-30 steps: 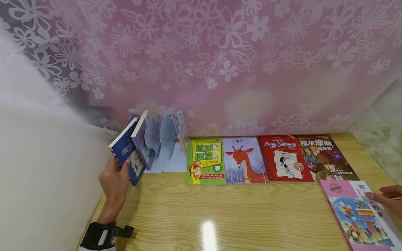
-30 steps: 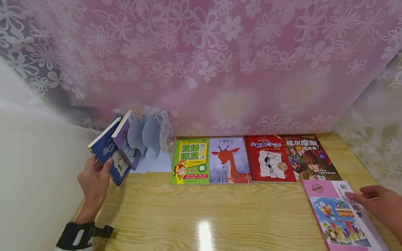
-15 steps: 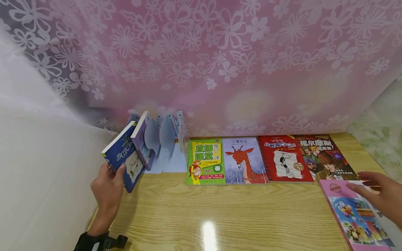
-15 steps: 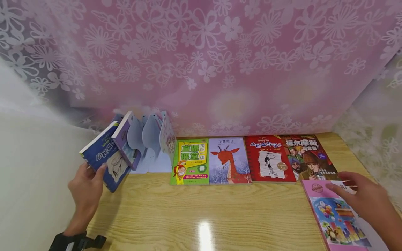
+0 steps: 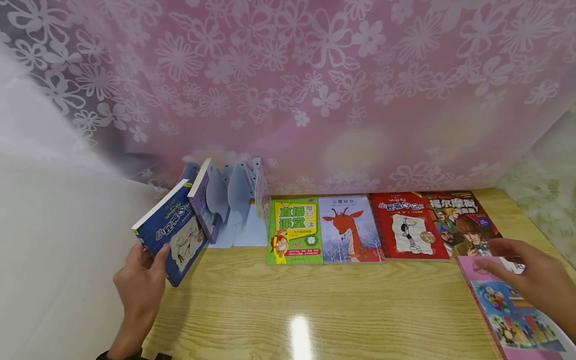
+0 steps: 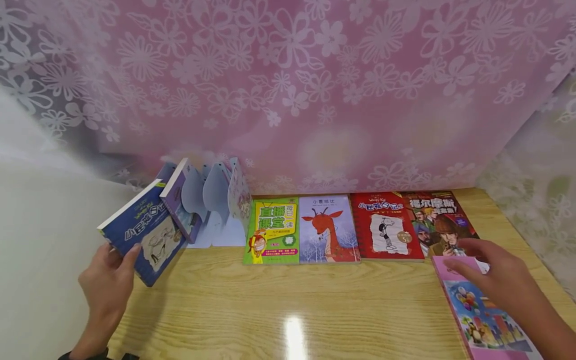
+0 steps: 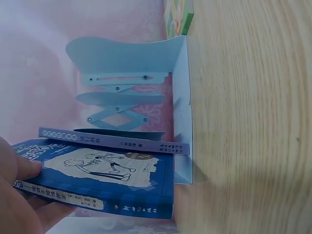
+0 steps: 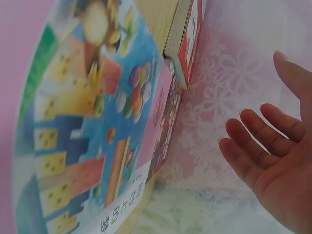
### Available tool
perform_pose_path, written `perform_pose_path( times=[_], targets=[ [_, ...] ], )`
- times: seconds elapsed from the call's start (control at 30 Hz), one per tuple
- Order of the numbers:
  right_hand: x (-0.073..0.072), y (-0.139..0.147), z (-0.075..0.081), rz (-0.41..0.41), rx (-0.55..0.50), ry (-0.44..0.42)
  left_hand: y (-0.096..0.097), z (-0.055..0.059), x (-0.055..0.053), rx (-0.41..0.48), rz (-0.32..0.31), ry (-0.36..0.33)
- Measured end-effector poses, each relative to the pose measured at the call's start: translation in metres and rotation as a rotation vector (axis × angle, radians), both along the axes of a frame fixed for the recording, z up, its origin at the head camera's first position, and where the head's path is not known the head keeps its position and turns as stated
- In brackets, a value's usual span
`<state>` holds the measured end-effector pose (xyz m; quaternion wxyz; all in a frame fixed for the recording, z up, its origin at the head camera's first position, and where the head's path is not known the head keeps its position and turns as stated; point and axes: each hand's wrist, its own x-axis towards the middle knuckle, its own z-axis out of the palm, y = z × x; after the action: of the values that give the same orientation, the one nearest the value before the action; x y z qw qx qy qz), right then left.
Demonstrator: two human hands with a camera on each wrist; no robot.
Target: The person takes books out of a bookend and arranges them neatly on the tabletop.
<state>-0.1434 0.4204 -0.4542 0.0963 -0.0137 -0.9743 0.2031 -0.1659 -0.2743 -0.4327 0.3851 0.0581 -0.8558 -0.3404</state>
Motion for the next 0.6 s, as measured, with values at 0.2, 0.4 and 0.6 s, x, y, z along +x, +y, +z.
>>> perform_pose_path(
  times=[0.2,0.4,0.6],
  targets=[
    [-0.001,-0.011,0.006,0.016,0.014,-0.053,-0.002,0.004,0.009,0.002,0.005,-0.002],
    [-0.001,-0.022,0.007,0.037,-0.023,-0.038,0.001,0.01,0.019,-0.013,0.039,-0.021],
    [0.001,-0.03,0.008,0.111,-0.039,0.038,0.008,0.018,0.029,0.02,0.049,-0.041]
  ],
)
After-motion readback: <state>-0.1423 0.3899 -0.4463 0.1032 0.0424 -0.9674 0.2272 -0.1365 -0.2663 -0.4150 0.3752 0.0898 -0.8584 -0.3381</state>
